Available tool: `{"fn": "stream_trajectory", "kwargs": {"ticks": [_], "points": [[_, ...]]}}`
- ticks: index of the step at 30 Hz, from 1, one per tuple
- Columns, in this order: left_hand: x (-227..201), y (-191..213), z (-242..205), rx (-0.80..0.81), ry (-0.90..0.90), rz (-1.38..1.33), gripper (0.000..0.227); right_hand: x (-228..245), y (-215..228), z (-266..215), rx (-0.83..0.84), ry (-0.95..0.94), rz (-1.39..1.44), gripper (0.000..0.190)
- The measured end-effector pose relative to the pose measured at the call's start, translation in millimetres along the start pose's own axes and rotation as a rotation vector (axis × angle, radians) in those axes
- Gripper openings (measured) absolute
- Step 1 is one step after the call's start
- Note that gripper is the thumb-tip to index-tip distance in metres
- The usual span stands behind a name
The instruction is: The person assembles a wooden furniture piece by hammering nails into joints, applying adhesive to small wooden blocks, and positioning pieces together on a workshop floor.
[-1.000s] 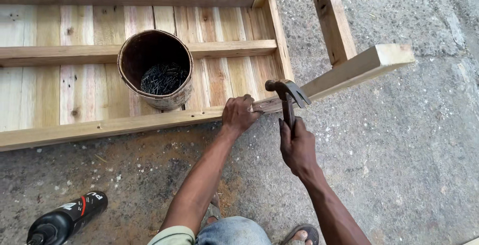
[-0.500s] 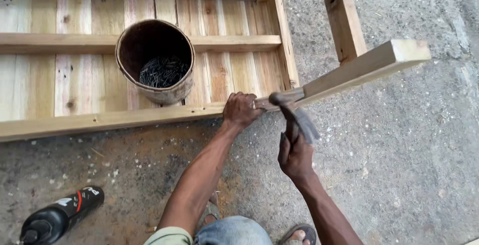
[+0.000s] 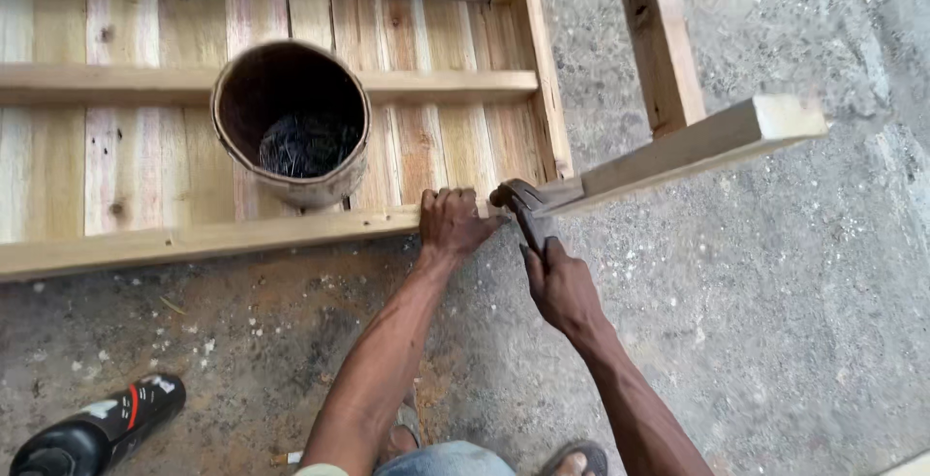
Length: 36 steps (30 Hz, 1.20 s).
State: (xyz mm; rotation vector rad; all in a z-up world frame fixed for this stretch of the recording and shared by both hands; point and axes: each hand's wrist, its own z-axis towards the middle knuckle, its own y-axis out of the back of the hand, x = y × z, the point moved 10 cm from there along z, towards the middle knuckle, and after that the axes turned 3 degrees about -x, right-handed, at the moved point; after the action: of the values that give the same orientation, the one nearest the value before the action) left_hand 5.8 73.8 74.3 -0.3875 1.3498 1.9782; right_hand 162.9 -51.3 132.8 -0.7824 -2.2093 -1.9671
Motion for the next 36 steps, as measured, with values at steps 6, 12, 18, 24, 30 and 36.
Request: {"fn": "stream_trajectory", "kwargs": {"ticks": [6,12,18,24,30,36], "points": [[0.7,10.2,4.6,-0.063,-0.013,-0.038,0.044,-12.5,-4.7,0.1,-0.15,0.075,0.035,0.037],[-7.8,38.7,3.7,0.153,0.014,-0.122,0.051,-45.2,-7.6,-25.0,-0.098,0.044,0.211,0.034],[52.6,237.0,82.9,-0.194,0.13,-0.025,0.014,-124.7,-67.7,-27.1,0.228,0.008,0.047,0.035],[212.5,122.9,155.4,0.867,0.371,0.507,0.037,-138.9,-103.2,-33.7,0.364,-0.162,0.062,0.039],[373.9,0.4,105.7,1.153,0.379,0.783,0.049,-145.4,-116.8,-37.8,0.403,-0.211,0.137,0.035],[332.7,22.6,104.9,1.226,0.403,0.878,0.056,-152.2,-130.3,-41.7,0.378,-0.204,0.195,0.036]]}}
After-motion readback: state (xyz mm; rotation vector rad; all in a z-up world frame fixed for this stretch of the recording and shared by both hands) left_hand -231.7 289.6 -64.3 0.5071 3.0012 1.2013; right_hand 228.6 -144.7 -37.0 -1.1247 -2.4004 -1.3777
